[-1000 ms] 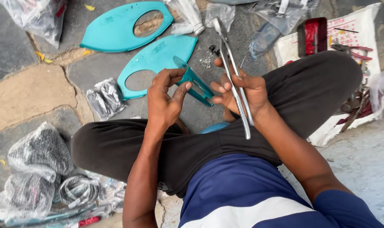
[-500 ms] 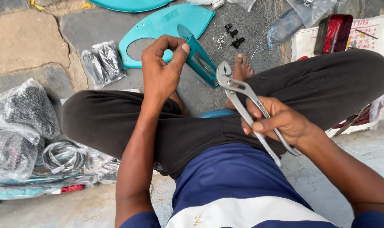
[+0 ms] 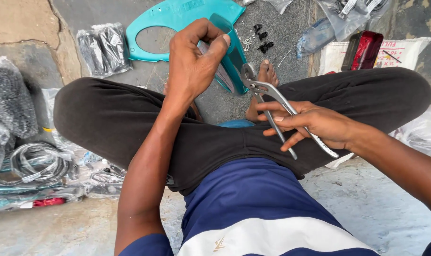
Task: Assembling a teal plastic bicycle chainguard using screws and tools.
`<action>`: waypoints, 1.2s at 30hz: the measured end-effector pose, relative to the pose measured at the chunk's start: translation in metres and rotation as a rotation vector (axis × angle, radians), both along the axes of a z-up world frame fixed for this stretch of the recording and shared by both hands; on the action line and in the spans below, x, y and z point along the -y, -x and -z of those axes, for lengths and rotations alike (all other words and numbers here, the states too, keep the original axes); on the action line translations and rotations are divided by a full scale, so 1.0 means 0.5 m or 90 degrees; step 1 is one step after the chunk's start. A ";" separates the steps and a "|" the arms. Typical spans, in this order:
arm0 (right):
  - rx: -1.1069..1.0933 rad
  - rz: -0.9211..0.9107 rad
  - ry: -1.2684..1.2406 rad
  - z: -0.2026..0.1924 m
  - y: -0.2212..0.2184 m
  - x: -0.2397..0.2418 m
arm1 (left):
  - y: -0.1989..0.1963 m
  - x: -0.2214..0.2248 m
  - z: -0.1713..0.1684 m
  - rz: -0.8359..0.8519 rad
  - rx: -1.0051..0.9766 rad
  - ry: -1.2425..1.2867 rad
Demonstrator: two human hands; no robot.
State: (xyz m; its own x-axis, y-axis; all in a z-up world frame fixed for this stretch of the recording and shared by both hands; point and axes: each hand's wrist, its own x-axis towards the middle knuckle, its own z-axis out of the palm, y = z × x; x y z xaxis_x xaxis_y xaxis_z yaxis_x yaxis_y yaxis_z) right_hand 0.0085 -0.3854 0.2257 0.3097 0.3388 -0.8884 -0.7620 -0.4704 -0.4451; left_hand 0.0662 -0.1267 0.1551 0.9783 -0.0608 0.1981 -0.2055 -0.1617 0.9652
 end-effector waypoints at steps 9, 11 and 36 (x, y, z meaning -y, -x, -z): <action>0.060 -0.005 0.018 0.014 0.001 -0.003 | 0.006 0.020 0.015 -0.018 0.028 0.003; 0.070 -0.002 -0.004 0.012 -0.005 -0.010 | 0.007 0.021 0.013 -0.013 0.029 0.004; 0.173 0.150 -0.470 0.142 -0.008 0.010 | 0.010 0.034 0.019 -0.022 0.065 -0.004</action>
